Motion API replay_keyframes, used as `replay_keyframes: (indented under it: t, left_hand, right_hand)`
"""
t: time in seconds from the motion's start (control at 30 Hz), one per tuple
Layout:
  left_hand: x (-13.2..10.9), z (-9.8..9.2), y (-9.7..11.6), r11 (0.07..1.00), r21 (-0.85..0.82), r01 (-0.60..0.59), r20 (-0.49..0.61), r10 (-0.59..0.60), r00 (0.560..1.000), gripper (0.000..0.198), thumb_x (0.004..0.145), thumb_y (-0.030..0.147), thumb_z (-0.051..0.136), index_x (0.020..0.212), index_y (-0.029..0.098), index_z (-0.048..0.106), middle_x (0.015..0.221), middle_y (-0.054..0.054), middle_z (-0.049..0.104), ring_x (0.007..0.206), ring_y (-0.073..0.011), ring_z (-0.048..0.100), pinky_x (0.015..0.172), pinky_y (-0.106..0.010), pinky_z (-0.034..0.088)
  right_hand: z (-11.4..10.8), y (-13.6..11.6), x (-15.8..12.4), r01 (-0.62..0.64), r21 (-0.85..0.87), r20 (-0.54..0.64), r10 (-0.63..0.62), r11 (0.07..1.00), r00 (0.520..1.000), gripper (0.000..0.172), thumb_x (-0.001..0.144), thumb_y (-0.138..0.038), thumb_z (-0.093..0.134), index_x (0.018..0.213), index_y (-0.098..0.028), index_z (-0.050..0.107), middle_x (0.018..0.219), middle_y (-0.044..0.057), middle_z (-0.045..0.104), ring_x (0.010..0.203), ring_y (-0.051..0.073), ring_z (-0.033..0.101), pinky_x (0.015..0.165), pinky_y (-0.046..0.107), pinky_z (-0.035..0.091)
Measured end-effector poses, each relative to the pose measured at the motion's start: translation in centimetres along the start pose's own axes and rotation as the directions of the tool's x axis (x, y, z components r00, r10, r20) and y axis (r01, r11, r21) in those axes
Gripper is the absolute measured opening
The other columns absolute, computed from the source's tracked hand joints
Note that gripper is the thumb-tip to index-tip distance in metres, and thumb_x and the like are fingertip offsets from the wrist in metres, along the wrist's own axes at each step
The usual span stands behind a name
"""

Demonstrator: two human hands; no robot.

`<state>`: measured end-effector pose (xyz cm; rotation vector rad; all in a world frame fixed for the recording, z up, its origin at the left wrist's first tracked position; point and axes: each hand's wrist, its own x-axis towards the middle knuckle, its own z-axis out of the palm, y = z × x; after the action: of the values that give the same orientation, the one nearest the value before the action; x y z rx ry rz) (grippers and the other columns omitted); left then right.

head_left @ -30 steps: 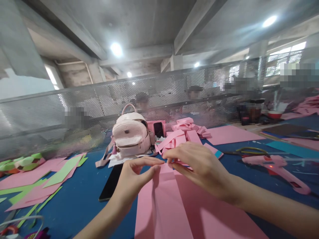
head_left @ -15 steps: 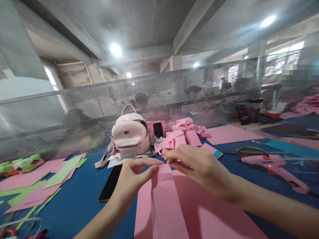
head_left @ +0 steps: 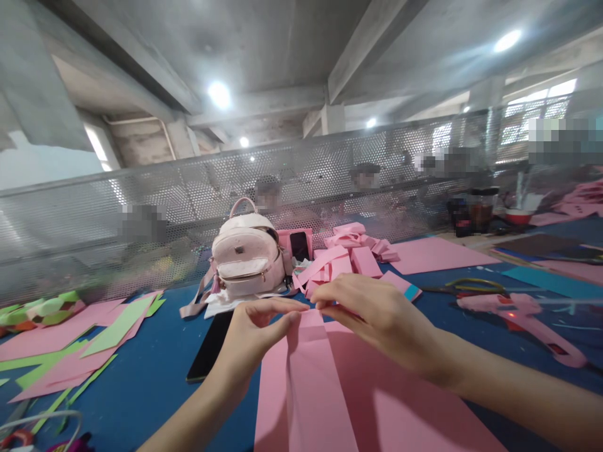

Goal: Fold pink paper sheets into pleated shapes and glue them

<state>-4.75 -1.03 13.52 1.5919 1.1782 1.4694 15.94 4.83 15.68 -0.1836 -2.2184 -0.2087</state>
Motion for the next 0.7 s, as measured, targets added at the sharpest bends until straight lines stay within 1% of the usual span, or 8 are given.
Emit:
replay_keyframes:
  t: [0.27,0.4,0.43,0.53,0.57,0.6,0.67,0.7]
  left_hand:
    - [0.03,-0.09,-0.2,1.0,-0.023,0.018,-0.002,-0.019,1.0,0.01,0.079,0.031,0.078,0.081,0.022,0.082,0.092,-0.007,0.081,0.098,-0.0234,0.072,0.093,-0.031,0.052]
    - [0.01,-0.08,-0.48,0.997,-0.068,0.048,-0.004,-0.049,0.999,0.01,0.077,0.032,0.079,0.079,0.022,0.082,0.093,-0.007,0.08,0.096,-0.0233,0.072,0.091,-0.031,0.053]
    - [0.0,-0.04,-0.48,0.996,-0.074,0.058,-0.007,-0.059,0.998,0.011,0.077,0.032,0.08,0.08,0.022,0.082,0.088,-0.007,0.08,0.096,-0.0236,0.072,0.091,-0.031,0.052]
    - [-0.07,0.16,-0.41,0.994,-0.08,0.076,-0.019,-0.077,0.997,0.012,0.076,0.033,0.08,0.08,0.022,0.082,0.064,-0.004,0.075,0.095,-0.0238,0.071,0.092,-0.031,0.051]
    - [-0.09,0.22,-0.39,0.994,-0.08,0.077,-0.025,-0.079,0.997,0.012,0.076,0.034,0.081,0.079,0.022,0.082,0.061,-0.003,0.073,0.094,-0.0236,0.071,0.092,-0.031,0.051]
    - [-0.11,0.26,-0.37,0.994,-0.083,0.077,-0.031,-0.08,0.996,0.013,0.075,0.034,0.081,0.077,0.022,0.081,0.063,-0.003,0.074,0.093,-0.0231,0.071,0.091,-0.03,0.051]
    - [-0.15,0.29,-0.37,0.993,-0.088,0.073,-0.041,-0.077,0.996,0.012,0.075,0.034,0.082,0.075,0.022,0.081,0.073,-0.004,0.077,0.091,-0.022,0.071,0.09,-0.03,0.051]
    - [-0.16,0.28,-0.38,0.994,-0.088,0.071,-0.042,-0.074,0.996,0.012,0.075,0.034,0.082,0.075,0.022,0.081,0.074,-0.004,0.077,0.091,-0.0217,0.071,0.09,-0.03,0.05]
  right_hand:
    - [0.08,-0.01,-0.1,0.004,0.015,0.01,-0.004,1.0,1.0,0.014,0.103,-0.015,0.046,0.102,-0.016,0.06,0.086,0.004,0.069,0.078,0.016,0.064,0.069,0.029,0.048]
    - [0.24,0.06,-0.35,0.008,0.024,0.016,-0.008,1.0,1.0,0.014,0.102,-0.012,0.047,0.107,-0.015,0.059,0.089,0.004,0.069,0.081,0.017,0.063,0.074,0.029,0.048]
    - [0.29,0.08,-0.43,0.006,0.025,0.02,-0.007,1.0,1.0,0.014,0.101,-0.011,0.048,0.109,-0.015,0.059,0.09,0.004,0.069,0.083,0.017,0.063,0.075,0.029,0.048]
    - [0.44,0.13,-0.57,0.005,0.034,0.037,-0.007,0.999,0.999,0.017,0.099,-0.008,0.05,0.112,-0.016,0.058,0.093,0.004,0.068,0.084,0.017,0.062,0.076,0.029,0.047]
    - [0.48,0.13,-0.59,0.005,0.041,0.04,-0.007,0.999,0.999,0.018,0.099,-0.007,0.05,0.113,-0.016,0.058,0.094,0.004,0.068,0.085,0.016,0.062,0.076,0.029,0.047]
    - [0.51,0.13,-0.59,0.006,0.05,0.041,-0.008,0.999,0.999,0.019,0.099,-0.007,0.05,0.113,-0.017,0.057,0.094,0.004,0.068,0.085,0.016,0.062,0.077,0.028,0.047]
    - [0.56,0.11,-0.56,0.01,0.064,0.039,-0.013,0.998,0.999,0.018,0.099,-0.007,0.05,0.111,-0.018,0.057,0.093,0.003,0.068,0.084,0.016,0.061,0.077,0.028,0.046]
    - [0.59,0.11,-0.54,0.01,0.066,0.037,-0.012,0.998,0.999,0.017,0.099,-0.006,0.05,0.11,-0.018,0.057,0.092,0.002,0.067,0.083,0.015,0.06,0.076,0.027,0.046]
